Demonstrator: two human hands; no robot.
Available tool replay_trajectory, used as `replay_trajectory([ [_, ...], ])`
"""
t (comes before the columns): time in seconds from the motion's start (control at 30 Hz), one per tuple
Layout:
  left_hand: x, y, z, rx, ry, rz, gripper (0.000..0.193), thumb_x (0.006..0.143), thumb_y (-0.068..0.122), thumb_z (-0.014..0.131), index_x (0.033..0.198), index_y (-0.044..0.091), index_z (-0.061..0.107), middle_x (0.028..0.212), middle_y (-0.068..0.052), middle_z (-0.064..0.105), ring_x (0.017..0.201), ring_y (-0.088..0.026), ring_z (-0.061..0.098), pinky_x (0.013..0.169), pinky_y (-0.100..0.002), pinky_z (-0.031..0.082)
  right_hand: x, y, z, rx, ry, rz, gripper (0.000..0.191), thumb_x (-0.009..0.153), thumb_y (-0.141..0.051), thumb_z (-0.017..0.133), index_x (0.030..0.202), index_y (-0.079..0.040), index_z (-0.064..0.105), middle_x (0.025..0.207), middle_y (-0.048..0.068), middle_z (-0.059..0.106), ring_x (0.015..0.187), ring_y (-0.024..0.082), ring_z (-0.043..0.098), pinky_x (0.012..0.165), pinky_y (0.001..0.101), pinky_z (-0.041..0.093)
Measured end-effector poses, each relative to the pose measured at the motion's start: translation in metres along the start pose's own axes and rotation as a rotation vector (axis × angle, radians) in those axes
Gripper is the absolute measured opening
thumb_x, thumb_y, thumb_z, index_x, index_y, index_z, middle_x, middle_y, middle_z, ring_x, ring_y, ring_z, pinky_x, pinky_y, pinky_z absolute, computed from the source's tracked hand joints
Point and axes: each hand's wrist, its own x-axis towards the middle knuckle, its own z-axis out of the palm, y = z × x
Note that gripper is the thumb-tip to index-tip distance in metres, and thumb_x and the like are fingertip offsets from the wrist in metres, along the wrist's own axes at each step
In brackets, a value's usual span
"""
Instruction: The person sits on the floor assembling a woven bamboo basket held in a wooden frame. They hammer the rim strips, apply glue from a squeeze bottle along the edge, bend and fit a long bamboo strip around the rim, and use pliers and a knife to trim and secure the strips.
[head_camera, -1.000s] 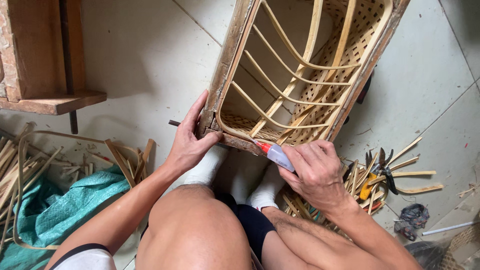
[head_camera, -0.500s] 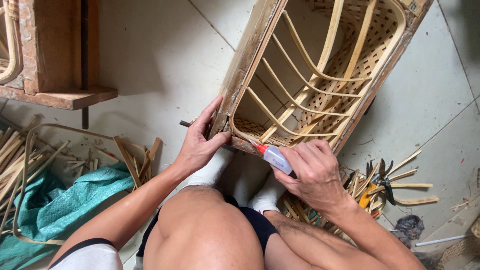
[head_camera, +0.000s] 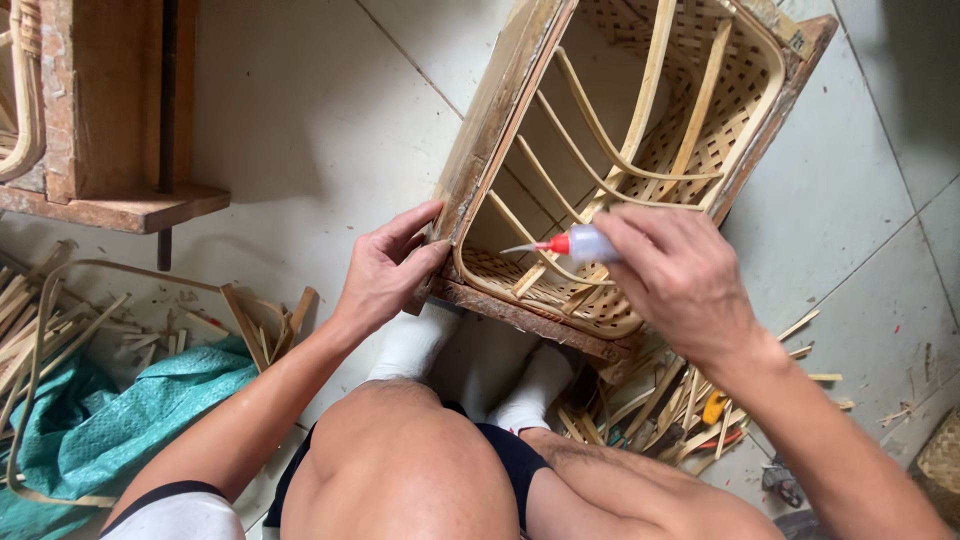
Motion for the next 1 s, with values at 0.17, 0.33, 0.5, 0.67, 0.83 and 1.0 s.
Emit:
replay_trajectory([
  [0.17,0.008,0.002,-0.006,0.135,-0.015,0.056,0.051,0.091,0.016,0.071,0.139,0.004,0.063,0.144,-0.011,0.064,0.132,-0.018,0.061,0.113,-0.037,0.049,0.06,0.018,0.012,-0.107,0.068,-0.259,0.033,0.097,-0.009,0.073,0.128,-0.003,0.065,0.126,0.015,0.068,0.115,0.029,0.069,0.106,0.0405,0.056],
  [0.33,0.01,0.004,-0.008,0.111,-0.015,0.048,0.051,0.089,0.017,0.073,0.138,0.006,0.064,0.145,-0.011,0.063,0.132,-0.018,0.06,0.112,-0.036,0.049,0.093,0.022,0.017,-0.081,0.061,-0.374,0.032,0.095,-0.007,0.07,0.126,-0.003,0.064,0.127,0.013,0.068,0.119,0.029,0.067,0.108,0.041,0.055],
  [0.5,0.008,0.004,-0.007,0.076,0.004,0.076,0.052,0.088,0.015,0.074,0.138,0.005,0.064,0.147,-0.012,0.061,0.134,-0.019,0.059,0.113,-0.036,0.047,0.103,0.019,0.016,-0.078,0.022,-0.403,0.035,0.094,-0.009,0.067,0.129,-0.005,0.064,0.129,0.012,0.067,0.122,0.028,0.064,0.11,0.0422,0.052],
  [0.67,0.007,0.002,-0.007,0.045,-0.003,0.072,0.052,0.088,0.013,0.075,0.138,0.004,0.064,0.147,-0.012,0.061,0.134,-0.018,0.059,0.114,-0.035,0.046,0.102,0.016,0.017,-0.16,0.023,-0.447,0.033,0.097,-0.011,0.066,0.129,-0.005,0.066,0.13,0.01,0.067,0.123,0.025,0.063,0.111,0.04,0.05],
  [0.83,0.008,0.003,-0.008,0.067,0.01,0.061,0.05,0.088,0.012,0.074,0.137,0.005,0.065,0.146,-0.011,0.062,0.132,-0.017,0.06,0.113,-0.034,0.048,0.105,0.02,0.019,-0.258,0.016,-0.492,0.032,0.096,-0.013,0.067,0.126,-0.003,0.069,0.126,0.009,0.069,0.118,0.024,0.065,0.106,0.0387,0.051],
  [1.0,0.007,0.005,-0.008,0.043,-0.01,0.077,0.05,0.089,0.011,0.074,0.138,0.005,0.065,0.147,-0.011,0.062,0.132,-0.017,0.059,0.113,-0.033,0.046,0.123,0.043,0.011,-0.369,0.065,-0.525,0.026,0.101,-0.013,0.069,0.125,-0.006,0.069,0.126,0.01,0.069,0.116,0.023,0.066,0.106,0.0372,0.051],
])
